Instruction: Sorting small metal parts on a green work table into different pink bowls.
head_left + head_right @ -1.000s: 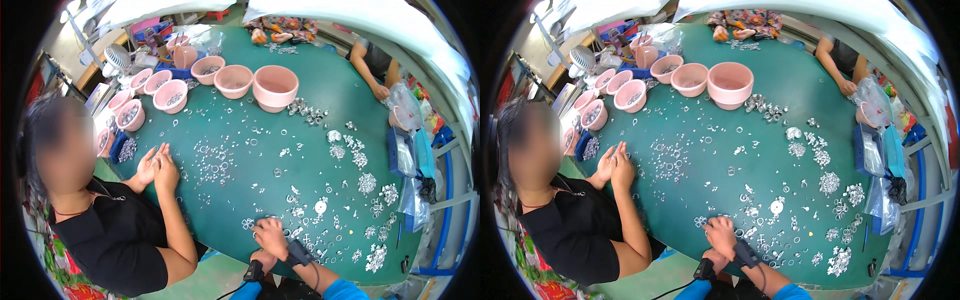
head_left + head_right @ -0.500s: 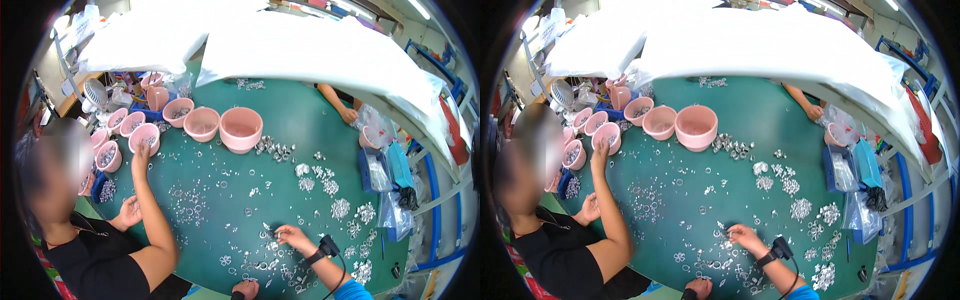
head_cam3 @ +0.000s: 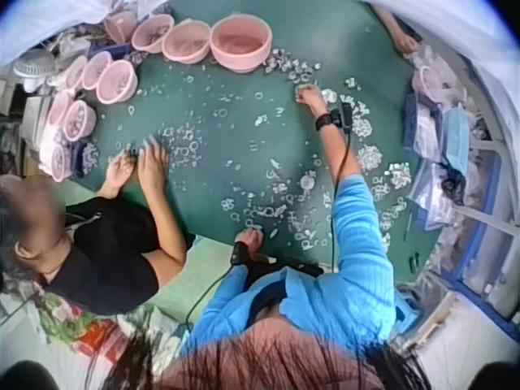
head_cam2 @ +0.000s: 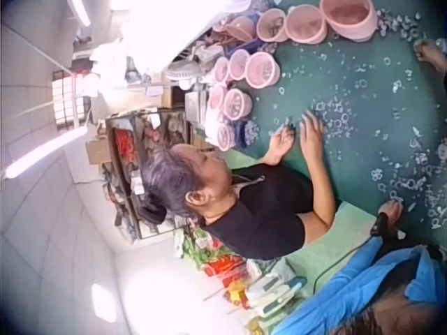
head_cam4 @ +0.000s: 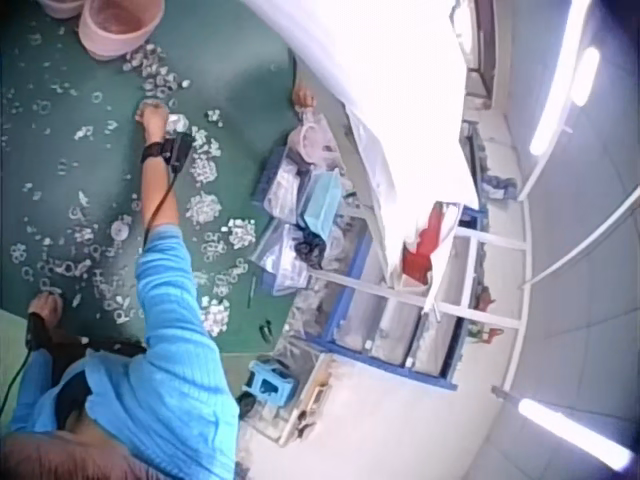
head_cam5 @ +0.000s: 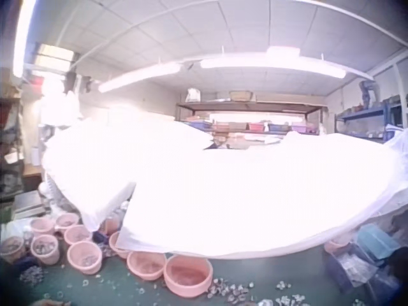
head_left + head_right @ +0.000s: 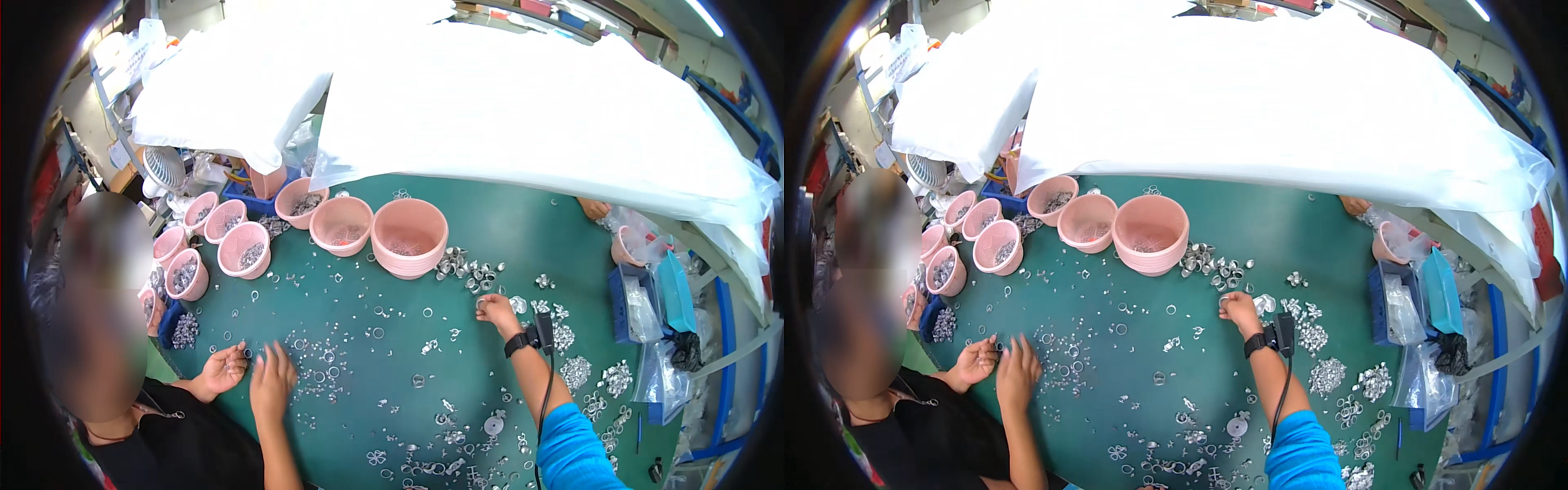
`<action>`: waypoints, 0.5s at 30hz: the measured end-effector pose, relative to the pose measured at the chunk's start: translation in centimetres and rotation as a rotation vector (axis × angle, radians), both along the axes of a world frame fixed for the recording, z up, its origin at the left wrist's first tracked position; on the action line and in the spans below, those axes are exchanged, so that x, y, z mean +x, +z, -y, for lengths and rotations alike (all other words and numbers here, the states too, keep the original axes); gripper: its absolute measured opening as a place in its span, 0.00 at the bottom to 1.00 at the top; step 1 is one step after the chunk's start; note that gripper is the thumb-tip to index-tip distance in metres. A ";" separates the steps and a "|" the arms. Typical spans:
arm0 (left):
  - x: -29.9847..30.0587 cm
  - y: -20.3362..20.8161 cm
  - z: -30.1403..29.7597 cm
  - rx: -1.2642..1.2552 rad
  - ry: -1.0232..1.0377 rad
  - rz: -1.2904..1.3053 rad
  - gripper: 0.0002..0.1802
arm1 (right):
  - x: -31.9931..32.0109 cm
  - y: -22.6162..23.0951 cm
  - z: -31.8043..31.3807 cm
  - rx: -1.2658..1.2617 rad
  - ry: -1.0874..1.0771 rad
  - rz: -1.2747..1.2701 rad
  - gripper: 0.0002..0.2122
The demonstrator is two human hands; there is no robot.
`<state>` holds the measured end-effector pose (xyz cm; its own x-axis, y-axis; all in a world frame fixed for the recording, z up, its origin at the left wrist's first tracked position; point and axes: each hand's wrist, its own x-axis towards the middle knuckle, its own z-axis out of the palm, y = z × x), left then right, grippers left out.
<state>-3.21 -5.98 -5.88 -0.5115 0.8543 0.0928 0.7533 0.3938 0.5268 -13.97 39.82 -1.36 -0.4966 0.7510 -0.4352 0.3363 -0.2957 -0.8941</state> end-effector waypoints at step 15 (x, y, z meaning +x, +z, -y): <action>0.5 0.3 -0.4 0.070 0.028 -0.007 0.06 | 7.7 -0.2 1.5 0.341 -0.032 -0.120 0.07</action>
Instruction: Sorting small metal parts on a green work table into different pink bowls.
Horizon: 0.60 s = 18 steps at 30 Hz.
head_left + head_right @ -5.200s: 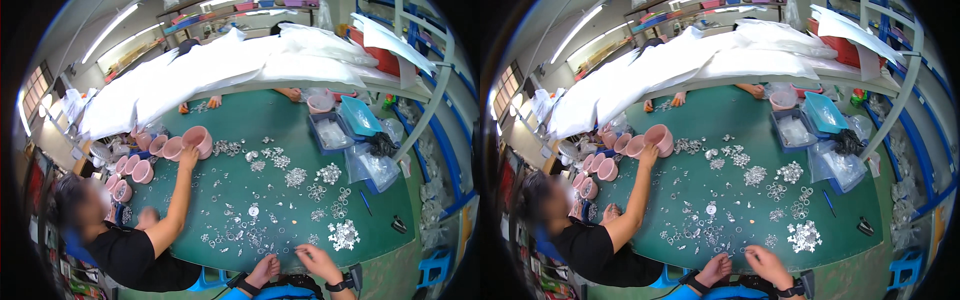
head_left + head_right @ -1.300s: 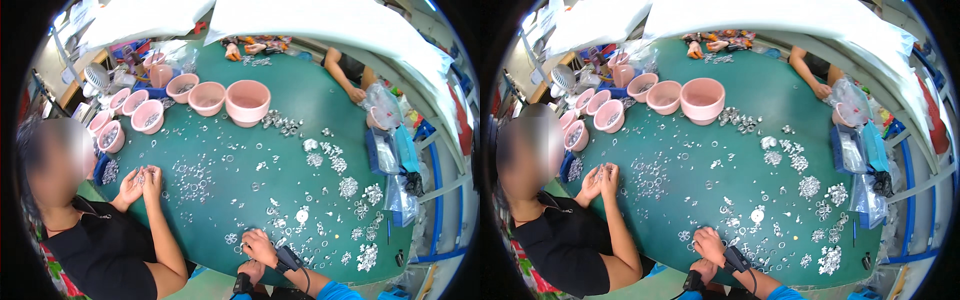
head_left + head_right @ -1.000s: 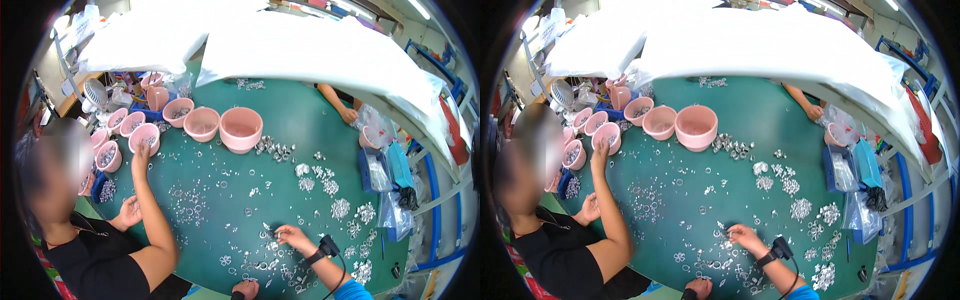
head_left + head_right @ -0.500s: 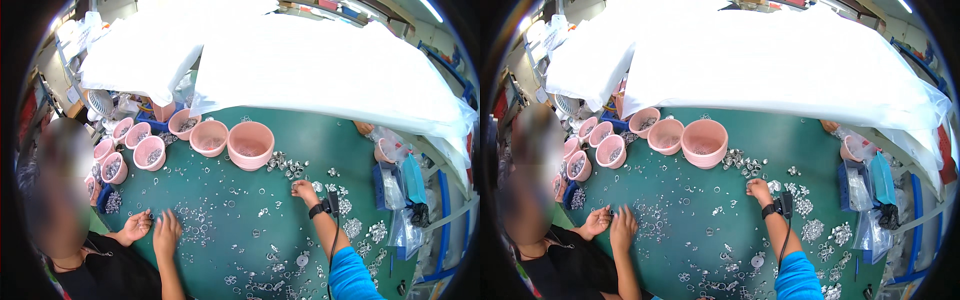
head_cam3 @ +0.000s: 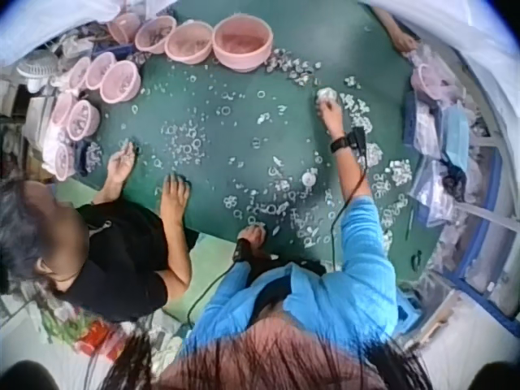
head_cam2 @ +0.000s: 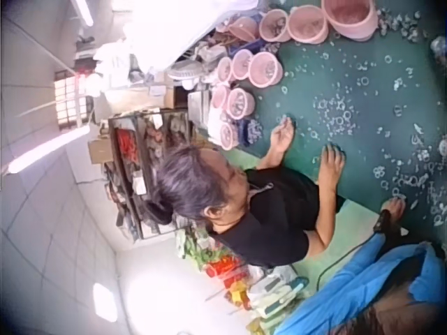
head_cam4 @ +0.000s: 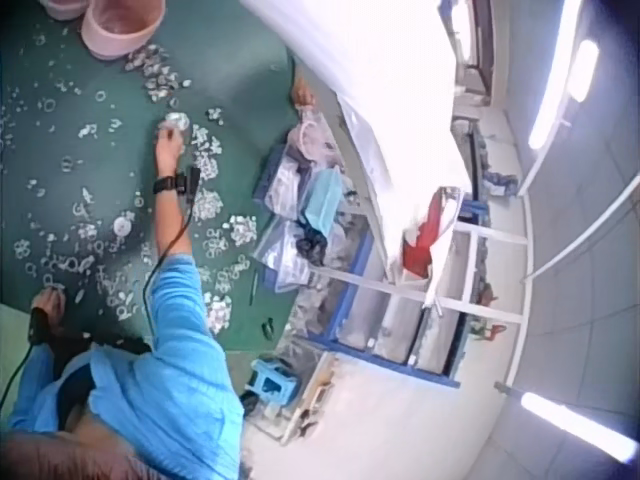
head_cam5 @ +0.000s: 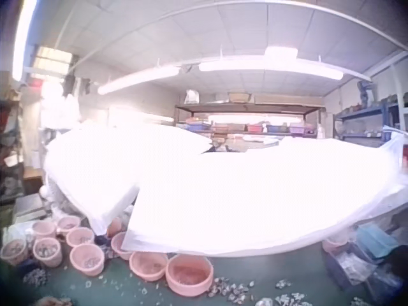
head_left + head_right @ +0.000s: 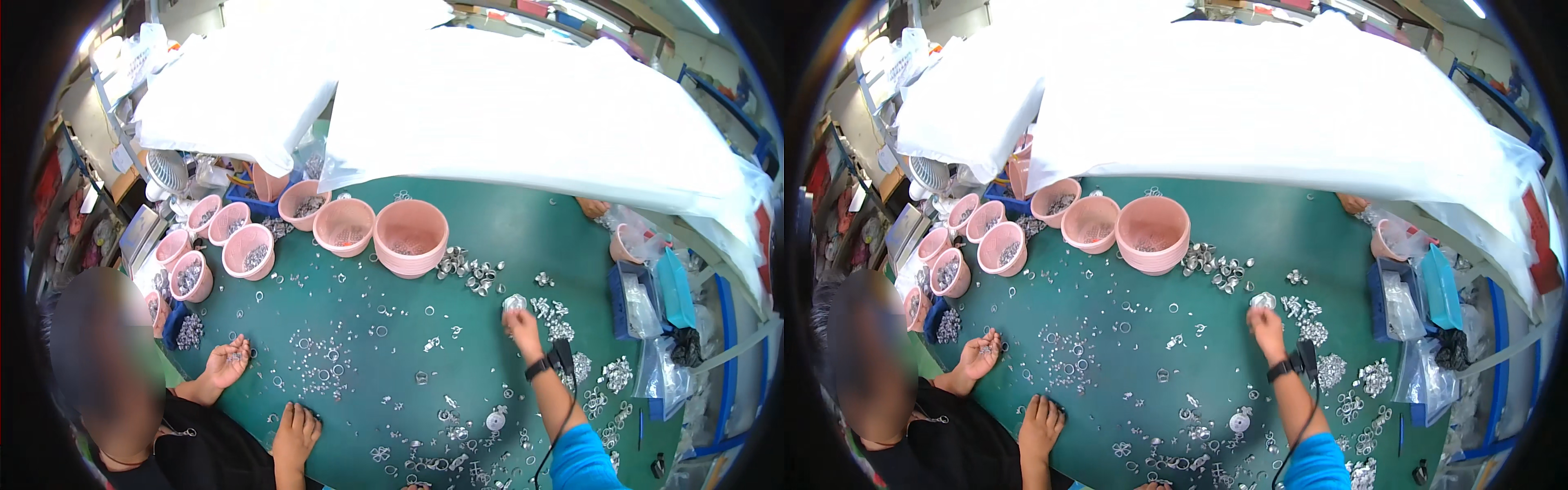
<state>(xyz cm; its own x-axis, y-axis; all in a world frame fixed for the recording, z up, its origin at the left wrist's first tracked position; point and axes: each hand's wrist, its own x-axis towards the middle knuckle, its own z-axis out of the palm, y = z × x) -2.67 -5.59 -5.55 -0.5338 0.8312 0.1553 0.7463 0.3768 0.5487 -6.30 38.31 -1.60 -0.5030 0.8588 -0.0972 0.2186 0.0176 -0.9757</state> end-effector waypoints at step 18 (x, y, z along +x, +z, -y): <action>-1.8 2.3 -0.7 -0.403 -0.196 0.317 0.15 | 18.0 2.7 28.2 0.298 0.097 0.407 0.06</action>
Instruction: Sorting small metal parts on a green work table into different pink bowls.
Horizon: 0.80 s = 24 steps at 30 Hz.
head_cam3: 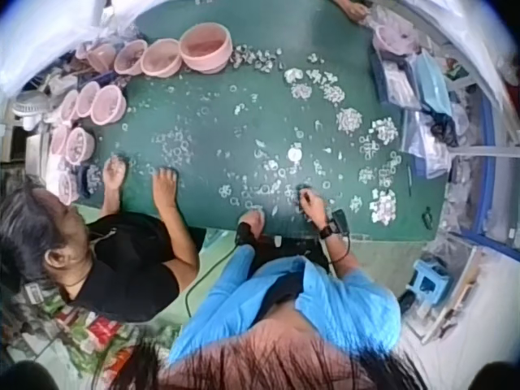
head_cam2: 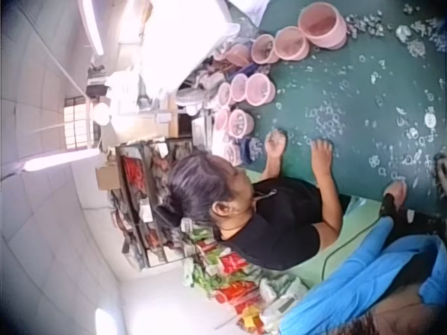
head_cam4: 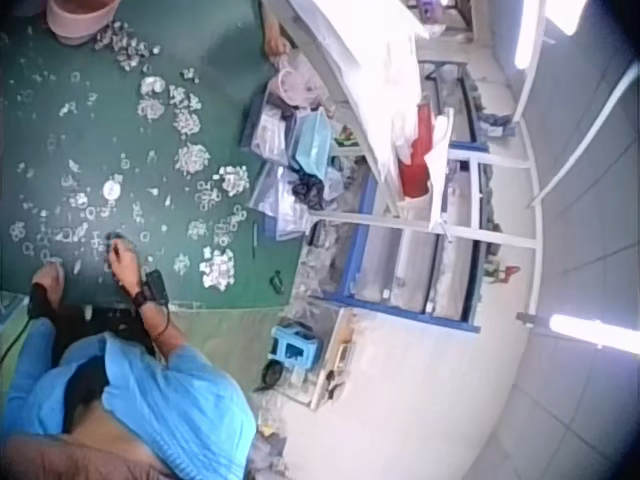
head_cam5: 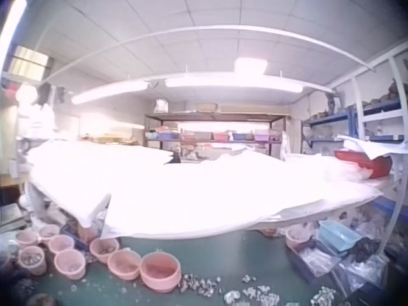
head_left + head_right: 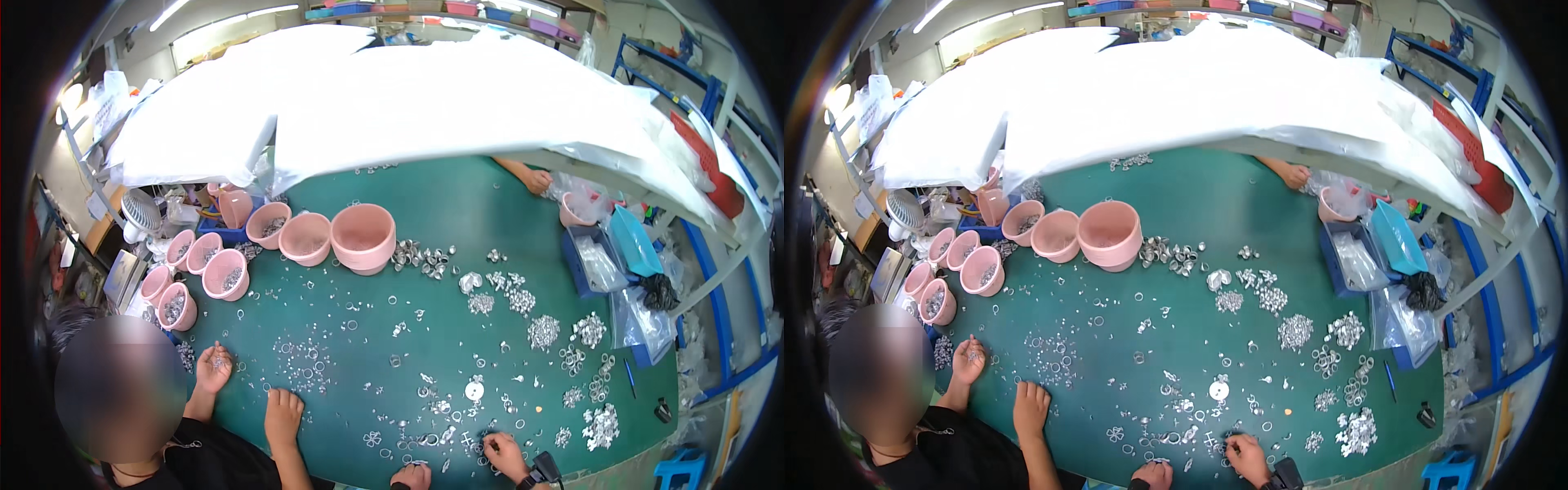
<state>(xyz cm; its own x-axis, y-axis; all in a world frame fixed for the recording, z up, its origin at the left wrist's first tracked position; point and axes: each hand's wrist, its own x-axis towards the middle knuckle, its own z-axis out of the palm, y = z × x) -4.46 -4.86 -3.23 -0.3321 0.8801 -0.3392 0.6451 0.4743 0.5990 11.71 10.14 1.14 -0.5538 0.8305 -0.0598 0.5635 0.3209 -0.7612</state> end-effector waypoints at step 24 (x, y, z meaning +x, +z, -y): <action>0.4 0.1 0.2 0.051 0.086 -0.137 0.16 | -5.2 -0.7 -0.2 0.007 0.138 -0.050 0.06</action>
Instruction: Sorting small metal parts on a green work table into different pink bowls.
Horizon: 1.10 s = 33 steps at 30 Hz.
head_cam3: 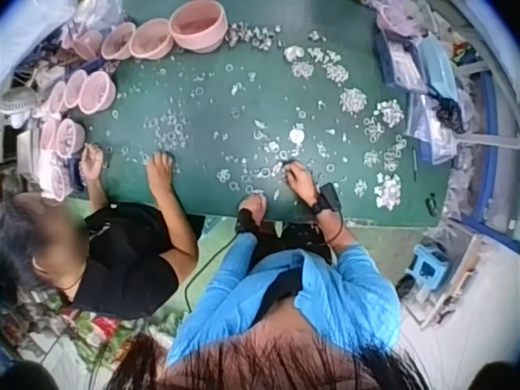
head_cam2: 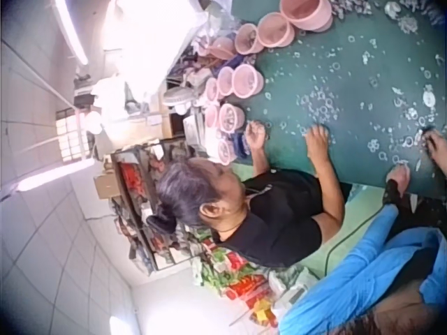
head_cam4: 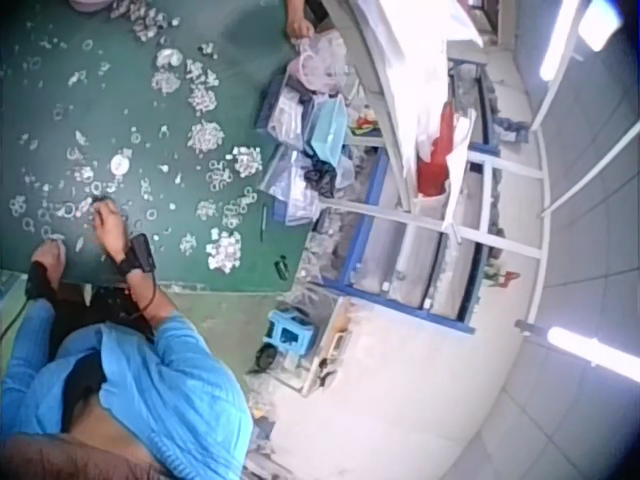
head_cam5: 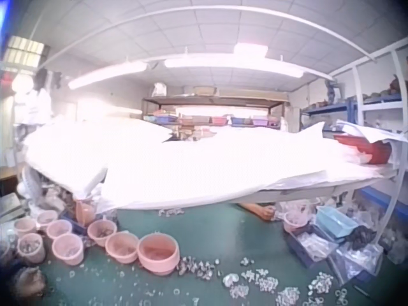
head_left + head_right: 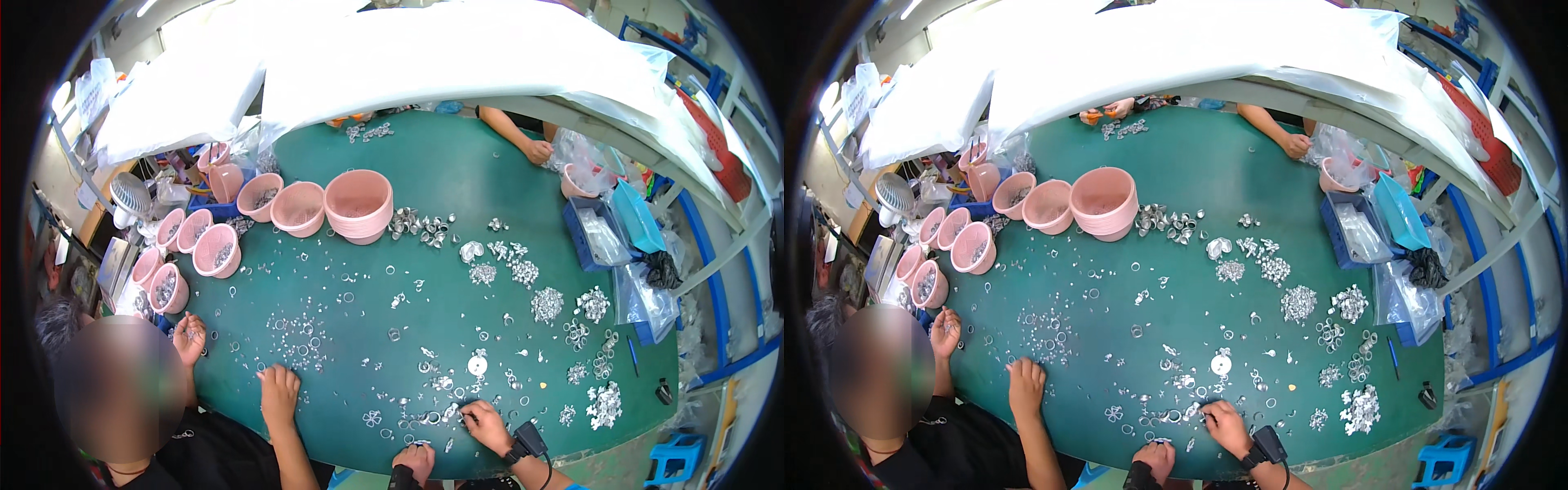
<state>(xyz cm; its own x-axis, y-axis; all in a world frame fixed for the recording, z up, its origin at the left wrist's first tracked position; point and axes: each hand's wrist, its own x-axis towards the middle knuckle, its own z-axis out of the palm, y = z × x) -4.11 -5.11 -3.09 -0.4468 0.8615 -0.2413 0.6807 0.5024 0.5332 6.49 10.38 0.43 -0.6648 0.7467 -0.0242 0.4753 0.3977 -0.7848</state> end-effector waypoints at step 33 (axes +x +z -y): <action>-0.2 0.5 -0.9 0.236 0.017 -0.225 0.14 | -5.0 1.9 0.8 0.102 0.225 0.021 0.09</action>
<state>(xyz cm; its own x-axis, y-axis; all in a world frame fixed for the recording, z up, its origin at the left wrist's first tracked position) -4.28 -4.20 -2.64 -0.4815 0.8736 0.0710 0.7871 0.3953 0.4734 1.54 9.54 2.32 -0.8150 0.5788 0.0282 0.3815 0.5725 -0.7257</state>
